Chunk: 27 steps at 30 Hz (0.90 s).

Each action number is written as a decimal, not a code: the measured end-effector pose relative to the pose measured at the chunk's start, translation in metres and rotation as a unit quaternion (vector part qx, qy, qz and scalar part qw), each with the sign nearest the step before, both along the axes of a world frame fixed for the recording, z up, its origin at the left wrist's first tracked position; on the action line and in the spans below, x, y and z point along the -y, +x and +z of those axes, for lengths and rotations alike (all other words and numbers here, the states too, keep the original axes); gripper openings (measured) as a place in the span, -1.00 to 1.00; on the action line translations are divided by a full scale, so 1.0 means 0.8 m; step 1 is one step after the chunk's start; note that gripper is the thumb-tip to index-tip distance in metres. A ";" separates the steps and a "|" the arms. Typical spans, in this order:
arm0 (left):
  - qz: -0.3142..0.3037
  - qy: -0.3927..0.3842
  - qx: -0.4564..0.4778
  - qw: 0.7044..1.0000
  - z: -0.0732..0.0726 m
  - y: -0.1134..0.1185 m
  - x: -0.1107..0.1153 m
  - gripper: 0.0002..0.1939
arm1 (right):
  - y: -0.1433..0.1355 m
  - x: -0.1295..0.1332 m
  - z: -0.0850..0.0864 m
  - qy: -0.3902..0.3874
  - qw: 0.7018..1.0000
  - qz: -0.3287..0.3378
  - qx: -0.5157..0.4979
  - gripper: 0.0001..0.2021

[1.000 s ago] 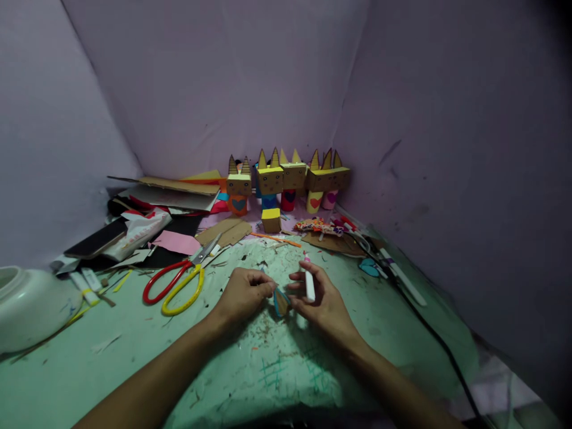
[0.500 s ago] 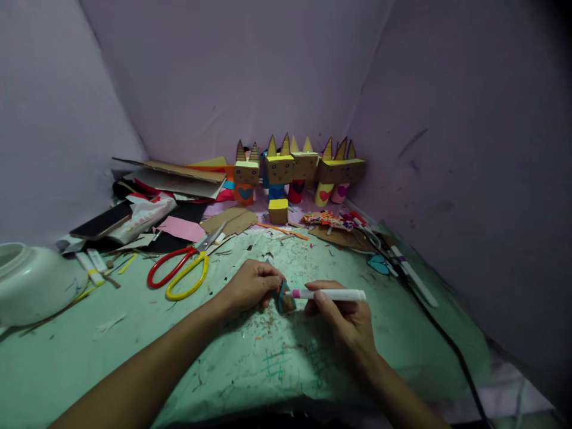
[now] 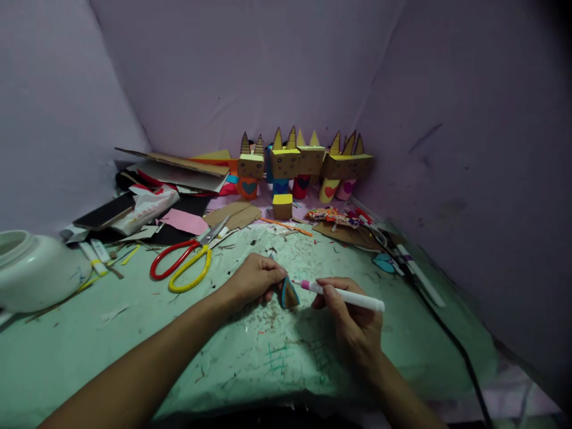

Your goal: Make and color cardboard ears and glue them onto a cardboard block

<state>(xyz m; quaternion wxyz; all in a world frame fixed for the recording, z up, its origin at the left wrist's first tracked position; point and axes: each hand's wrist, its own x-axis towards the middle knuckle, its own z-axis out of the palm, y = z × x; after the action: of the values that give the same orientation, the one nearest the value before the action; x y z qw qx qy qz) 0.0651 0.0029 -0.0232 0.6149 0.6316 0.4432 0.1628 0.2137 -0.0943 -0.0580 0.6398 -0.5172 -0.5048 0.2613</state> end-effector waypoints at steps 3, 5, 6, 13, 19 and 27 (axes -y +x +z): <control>0.001 -0.001 -0.010 1.000 0.000 -0.001 0.000 -0.76 | -0.002 0.002 0.003 -0.011 1.000 0.007 0.026 -0.84; 0.005 0.001 -0.015 1.000 0.001 0.000 0.000 -0.76 | -0.004 0.003 0.005 -0.014 0.999 0.006 0.043 -0.83; 0.007 0.002 -0.016 1.000 0.001 0.000 0.000 -0.76 | -0.004 0.004 0.006 -0.014 0.999 0.007 0.051 -0.83; 0.018 0.014 -0.017 1.000 0.004 0.002 0.002 -0.73 | -0.001 0.006 0.006 0.011 0.995 -0.006 0.101 -0.87; 0.010 0.006 0.001 1.000 0.003 0.002 0.001 -0.73 | 0.004 0.005 0.005 0.001 0.989 0.002 0.145 -0.88; 0.019 0.000 0.017 1.000 -0.006 0.001 0.001 -0.75 | -0.003 0.009 0.003 0.022 0.991 -0.048 0.125 -0.87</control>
<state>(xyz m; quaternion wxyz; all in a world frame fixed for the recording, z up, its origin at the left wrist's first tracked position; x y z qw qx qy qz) 0.0655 0.0020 -0.0277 0.6196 0.6202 0.4442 0.1848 0.2111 -0.1017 -0.0557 0.5946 -0.5552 -0.5611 0.1529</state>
